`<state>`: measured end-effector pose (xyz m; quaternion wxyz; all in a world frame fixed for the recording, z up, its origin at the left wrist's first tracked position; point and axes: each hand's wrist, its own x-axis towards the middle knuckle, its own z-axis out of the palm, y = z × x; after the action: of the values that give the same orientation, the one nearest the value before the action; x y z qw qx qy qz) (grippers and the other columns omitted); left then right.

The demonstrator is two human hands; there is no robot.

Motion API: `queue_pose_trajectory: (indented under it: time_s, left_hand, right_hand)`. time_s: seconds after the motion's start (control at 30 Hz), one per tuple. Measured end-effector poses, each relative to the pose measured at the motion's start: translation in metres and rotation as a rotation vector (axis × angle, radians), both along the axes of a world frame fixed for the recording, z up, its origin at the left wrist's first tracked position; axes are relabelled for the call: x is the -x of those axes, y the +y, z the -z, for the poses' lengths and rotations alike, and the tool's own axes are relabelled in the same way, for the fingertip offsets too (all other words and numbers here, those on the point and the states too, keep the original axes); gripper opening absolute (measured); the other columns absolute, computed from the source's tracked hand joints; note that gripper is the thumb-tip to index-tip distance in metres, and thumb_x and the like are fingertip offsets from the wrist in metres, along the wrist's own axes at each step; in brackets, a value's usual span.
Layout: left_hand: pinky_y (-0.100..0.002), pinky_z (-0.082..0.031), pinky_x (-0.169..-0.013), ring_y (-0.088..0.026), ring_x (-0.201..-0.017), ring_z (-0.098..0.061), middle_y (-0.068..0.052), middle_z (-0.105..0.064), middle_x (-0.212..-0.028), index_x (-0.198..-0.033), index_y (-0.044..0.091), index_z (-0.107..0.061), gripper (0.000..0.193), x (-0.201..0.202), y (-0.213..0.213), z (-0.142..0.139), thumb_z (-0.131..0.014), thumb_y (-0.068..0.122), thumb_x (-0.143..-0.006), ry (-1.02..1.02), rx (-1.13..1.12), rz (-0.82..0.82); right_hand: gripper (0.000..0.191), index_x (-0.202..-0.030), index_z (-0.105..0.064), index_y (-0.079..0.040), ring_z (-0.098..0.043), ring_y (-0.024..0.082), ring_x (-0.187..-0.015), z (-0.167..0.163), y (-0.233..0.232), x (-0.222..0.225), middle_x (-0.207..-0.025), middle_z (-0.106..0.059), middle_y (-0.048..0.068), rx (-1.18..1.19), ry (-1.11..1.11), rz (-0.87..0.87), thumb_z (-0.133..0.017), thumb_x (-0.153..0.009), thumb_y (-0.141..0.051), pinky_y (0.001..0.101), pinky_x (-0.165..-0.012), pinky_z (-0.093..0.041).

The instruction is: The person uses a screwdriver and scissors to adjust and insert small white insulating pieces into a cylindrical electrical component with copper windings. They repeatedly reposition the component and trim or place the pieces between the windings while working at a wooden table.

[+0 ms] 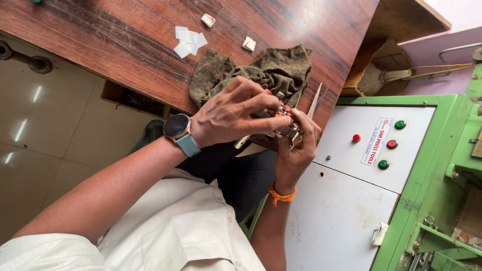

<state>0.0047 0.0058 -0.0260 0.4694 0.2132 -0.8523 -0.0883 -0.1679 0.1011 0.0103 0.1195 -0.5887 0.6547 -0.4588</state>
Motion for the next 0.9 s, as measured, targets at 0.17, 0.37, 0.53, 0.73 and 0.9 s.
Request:
queue_pose_trajectory:
  time_s: [0.17,0.37,0.53,0.73,0.9]
  left_hand:
    - [-0.043,-0.043,-0.11,-0.021,-0.122,-0.054,0.002,-0.059,-0.127,-0.139,0.024,-0.058,0.052,-0.003,-0.002,0.001,-0.078,0.037,-0.092,0.062,-0.199,0.102]
    - [-0.041,-0.045,-0.114,-0.024,-0.121,-0.054,-0.003,-0.061,-0.124,-0.129,0.009,-0.058,0.05,0.009,-0.02,-0.015,-0.078,0.041,-0.096,0.099,-0.134,0.081]
    - [-0.035,-0.048,-0.109,-0.023,-0.116,-0.056,0.0,-0.067,-0.123,-0.13,0.009,-0.06,0.049,0.008,-0.038,-0.022,-0.077,0.036,-0.092,0.048,-0.196,0.134]
    - [-0.038,-0.047,-0.106,-0.025,-0.115,-0.055,0.002,-0.065,-0.118,-0.13,0.015,-0.058,0.054,0.01,-0.028,-0.022,-0.082,0.039,-0.089,0.08,-0.369,0.209]
    - [-0.047,-0.041,-0.101,-0.027,-0.113,-0.054,-0.001,-0.061,-0.121,-0.142,0.02,-0.051,0.073,0.014,-0.025,-0.025,-0.085,0.044,-0.082,0.005,-0.348,0.166]
  right_hand:
    - [0.034,-0.125,-0.067,-0.003,-0.064,0.023,-0.118,0.01,-0.009,0.001,-0.126,-0.063,0.005,0.025,-0.127,-0.001,-0.08,-0.094,-0.008,0.0341,-0.105,-0.055]
    - [0.033,-0.111,-0.07,-0.004,-0.064,0.024,-0.105,-0.007,-0.04,0.03,-0.111,-0.075,0.007,0.254,0.319,-0.174,-0.084,-0.081,0.002,0.0362,-0.098,-0.052]
    - [0.036,-0.114,-0.072,-0.003,-0.066,0.027,-0.105,-0.004,-0.057,0.043,-0.113,-0.076,0.009,0.341,0.448,-0.117,-0.084,-0.08,0.003,0.0373,-0.098,-0.051]
    - [0.03,-0.12,-0.069,-0.004,-0.064,0.026,-0.114,0.003,-0.017,0.069,-0.129,-0.07,0.007,0.116,-0.081,-0.1,-0.073,-0.09,-0.008,0.0374,-0.1,-0.052]
    - [0.016,-0.111,-0.073,-0.01,-0.058,0.03,-0.123,-0.006,-0.01,0.096,-0.137,-0.066,0.009,-0.109,0.473,-0.159,-0.068,-0.099,-0.001,0.0418,-0.107,-0.051]
